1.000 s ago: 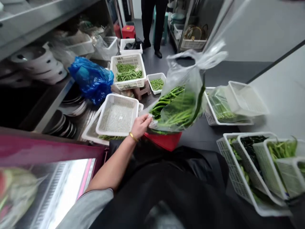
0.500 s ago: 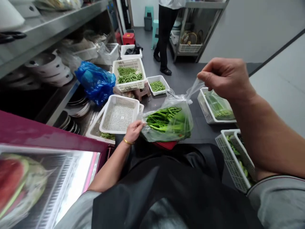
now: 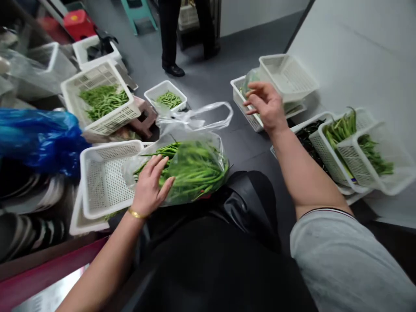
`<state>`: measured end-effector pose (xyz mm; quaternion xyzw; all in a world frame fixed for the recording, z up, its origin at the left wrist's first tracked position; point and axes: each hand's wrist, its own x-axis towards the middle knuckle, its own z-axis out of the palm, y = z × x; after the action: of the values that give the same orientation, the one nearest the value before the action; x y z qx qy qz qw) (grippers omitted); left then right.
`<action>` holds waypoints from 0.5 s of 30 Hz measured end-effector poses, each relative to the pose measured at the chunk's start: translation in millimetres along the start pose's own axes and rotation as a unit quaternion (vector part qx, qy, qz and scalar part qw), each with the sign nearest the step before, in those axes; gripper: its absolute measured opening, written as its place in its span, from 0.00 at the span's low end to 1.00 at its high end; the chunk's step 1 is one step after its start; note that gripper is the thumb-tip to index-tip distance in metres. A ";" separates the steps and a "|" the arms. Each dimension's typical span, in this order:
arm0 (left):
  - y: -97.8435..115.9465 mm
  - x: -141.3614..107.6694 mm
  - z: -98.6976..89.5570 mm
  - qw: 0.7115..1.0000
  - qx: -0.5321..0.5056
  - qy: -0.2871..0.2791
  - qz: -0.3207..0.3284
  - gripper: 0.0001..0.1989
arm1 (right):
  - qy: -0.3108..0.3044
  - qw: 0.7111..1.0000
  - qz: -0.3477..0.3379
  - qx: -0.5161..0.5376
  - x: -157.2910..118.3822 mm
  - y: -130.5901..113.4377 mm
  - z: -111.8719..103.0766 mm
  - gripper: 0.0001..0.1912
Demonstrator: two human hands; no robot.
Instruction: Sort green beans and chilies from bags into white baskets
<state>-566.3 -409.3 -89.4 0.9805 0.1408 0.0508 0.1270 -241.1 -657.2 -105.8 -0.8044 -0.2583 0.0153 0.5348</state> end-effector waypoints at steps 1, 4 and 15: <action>3.3 13.6 11.8 0.999 -0.007 -0.041 0.017 0.30 | 0.017 0.999 0.026 -0.039 -5.6 35.6 -3.0 0.16; 2.9 36.7 53.1 0.989 -0.020 -0.141 0.026 0.32 | -0.149 0.937 0.137 -0.284 -47.0 140.9 10.3 0.17; -3.6 0.2 101.1 0.979 0.035 -0.189 0.063 0.28 | -0.481 0.812 0.141 -0.299 -139.5 326.2 169.7 0.20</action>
<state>-553.4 -429.6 -187.7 0.9832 0.0539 -0.1329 0.1132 -282.8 -668.9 -496.7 -0.8421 -0.3582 0.3974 0.0678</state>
